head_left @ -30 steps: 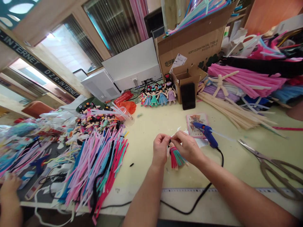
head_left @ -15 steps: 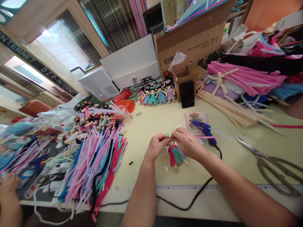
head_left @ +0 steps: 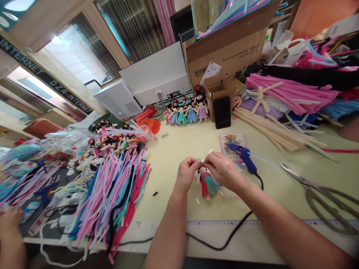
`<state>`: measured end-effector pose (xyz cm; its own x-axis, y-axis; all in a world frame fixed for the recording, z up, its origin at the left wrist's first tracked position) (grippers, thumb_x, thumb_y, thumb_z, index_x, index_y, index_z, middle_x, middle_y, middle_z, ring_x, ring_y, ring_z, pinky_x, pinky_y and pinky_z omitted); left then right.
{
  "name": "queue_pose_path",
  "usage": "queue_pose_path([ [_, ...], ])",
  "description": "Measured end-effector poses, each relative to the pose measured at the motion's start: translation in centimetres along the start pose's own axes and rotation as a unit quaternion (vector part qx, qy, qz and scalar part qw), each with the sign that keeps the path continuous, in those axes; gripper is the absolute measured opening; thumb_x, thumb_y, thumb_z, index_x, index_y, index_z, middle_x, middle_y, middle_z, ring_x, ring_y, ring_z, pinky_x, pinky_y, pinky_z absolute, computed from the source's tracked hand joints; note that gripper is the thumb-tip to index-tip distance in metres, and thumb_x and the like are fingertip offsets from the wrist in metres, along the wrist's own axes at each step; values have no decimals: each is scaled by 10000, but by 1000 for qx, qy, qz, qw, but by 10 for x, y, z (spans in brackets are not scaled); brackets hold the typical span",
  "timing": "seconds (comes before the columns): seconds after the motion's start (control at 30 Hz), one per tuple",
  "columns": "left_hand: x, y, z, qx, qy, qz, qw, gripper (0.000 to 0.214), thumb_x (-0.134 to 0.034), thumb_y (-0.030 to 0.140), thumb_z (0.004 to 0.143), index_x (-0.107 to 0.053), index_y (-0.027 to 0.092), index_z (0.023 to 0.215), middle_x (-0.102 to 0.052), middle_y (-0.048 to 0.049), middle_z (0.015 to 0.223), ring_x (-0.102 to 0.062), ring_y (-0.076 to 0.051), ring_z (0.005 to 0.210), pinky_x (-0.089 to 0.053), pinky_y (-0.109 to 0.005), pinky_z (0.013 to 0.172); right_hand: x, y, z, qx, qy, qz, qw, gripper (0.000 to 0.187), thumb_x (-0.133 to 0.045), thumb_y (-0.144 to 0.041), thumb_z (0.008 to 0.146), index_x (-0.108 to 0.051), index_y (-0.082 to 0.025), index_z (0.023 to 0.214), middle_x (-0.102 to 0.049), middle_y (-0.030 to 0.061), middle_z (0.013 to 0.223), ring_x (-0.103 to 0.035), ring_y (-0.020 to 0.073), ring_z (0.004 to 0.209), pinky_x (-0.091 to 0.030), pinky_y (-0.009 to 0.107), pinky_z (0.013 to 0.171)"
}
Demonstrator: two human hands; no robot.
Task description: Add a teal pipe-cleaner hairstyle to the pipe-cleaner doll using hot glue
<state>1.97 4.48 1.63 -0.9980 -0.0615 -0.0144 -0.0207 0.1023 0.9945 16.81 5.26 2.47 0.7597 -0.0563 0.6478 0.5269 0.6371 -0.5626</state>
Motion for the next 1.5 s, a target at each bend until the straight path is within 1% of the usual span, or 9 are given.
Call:
queue_pose_path([
  [0.33, -17, -8, -5, 0, 81, -133, 988, 223, -697, 319, 666, -558, 146, 650, -495, 49, 550, -431, -62, 519, -343, -207, 545, -14, -5, -3, -76, 31, 100, 992, 159, -531, -119, 841, -478, -197, 712, -538, -4, 698, -494, 127, 638, -350, 243, 594],
  [0.5, -21, -11, -7, -4, 110, -122, 986, 223, -681, 324, 690, -544, 152, 646, -476, 53, 546, -421, -64, 523, -331, -206, 542, -13, -1, -3, -88, 18, 109, 990, 171, -533, -128, 846, -467, -199, 705, -535, -5, 698, -495, 131, 650, -356, 245, 606],
  [0.6, -13, -9, -4, -8, 76, -67, 995, 241, -634, 371, 753, -591, 148, 674, -500, 36, 556, -418, -74, 538, -325, -215, 548, -7, 1, 0, -65, -2, 90, 994, 137, -500, -138, 874, -485, -196, 751, -534, 7, 740, -501, 142, 696, -369, 254, 642],
  [0.73, 2, 0, 1, -18, 18, 33, 999, 350, -559, 456, 811, -659, 138, 703, -591, -18, 655, -453, -101, 608, -355, -233, 587, -2, 2, 2, -22, -47, 31, 998, 153, -441, -192, 922, -528, -186, 795, -518, 39, 789, -496, 172, 763, -376, 282, 685],
  [0.83, 8, 2, 2, 4, -37, 79, 996, 305, -639, 436, 758, -669, 139, 697, -627, -29, 682, -502, -122, 658, -389, -243, 631, -3, 2, 1, 9, -68, -4, 998, 184, -435, -215, 929, -548, -182, 788, -516, 50, 788, -477, 183, 758, -371, 297, 691],
  [0.93, 7, 1, 2, 23, -88, 84, 992, 283, -711, 412, 697, -676, 134, 736, -649, -30, 710, -537, -132, 683, -405, -249, 651, -5, 3, 0, 35, -79, -16, 996, 154, -471, -200, 908, -551, -181, 778, -520, 54, 794, -463, 181, 746, -368, 298, 686],
  [1.07, 8, -1, 1, 15, -99, 80, 992, 268, -744, 382, 663, -651, 132, 693, -611, -4, 657, -512, -109, 631, -391, -240, 629, -6, 2, 0, 46, -85, -23, 995, 143, -491, -173, 890, -537, -182, 755, -507, 46, 775, -454, 177, 737, -369, 299, 692],
  [1.27, 7, 1, 1, 15, -71, 59, 996, 232, -742, 348, 657, -637, 141, 663, -618, -5, 638, -525, -113, 613, -397, -233, 600, -2, 0, 1, 37, -41, -6, 998, 156, -462, -182, 909, -543, -189, 776, -528, 46, 757, -472, 181, 734, -376, 303, 689],
  [1.5, -5, -3, -1, -1, 40, -35, 999, 196, -698, 307, 682, -588, 147, 651, -569, 20, 569, -506, -93, 555, -396, -228, 579, -1, 0, 0, -33, -7, 52, 998, 151, -505, -138, 867, -490, -196, 728, -534, 16, 723, -503, 155, 706, -369, 267, 648],
])
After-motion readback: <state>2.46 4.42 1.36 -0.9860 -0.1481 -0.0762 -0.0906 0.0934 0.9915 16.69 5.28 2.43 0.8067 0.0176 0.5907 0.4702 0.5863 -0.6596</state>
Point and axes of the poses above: each hand's wrist, its own z-axis towards the middle knuckle, its own x-axis out of the back of the hand, y = z × x, the point moved 3 cm from there along z, towards the middle knuckle
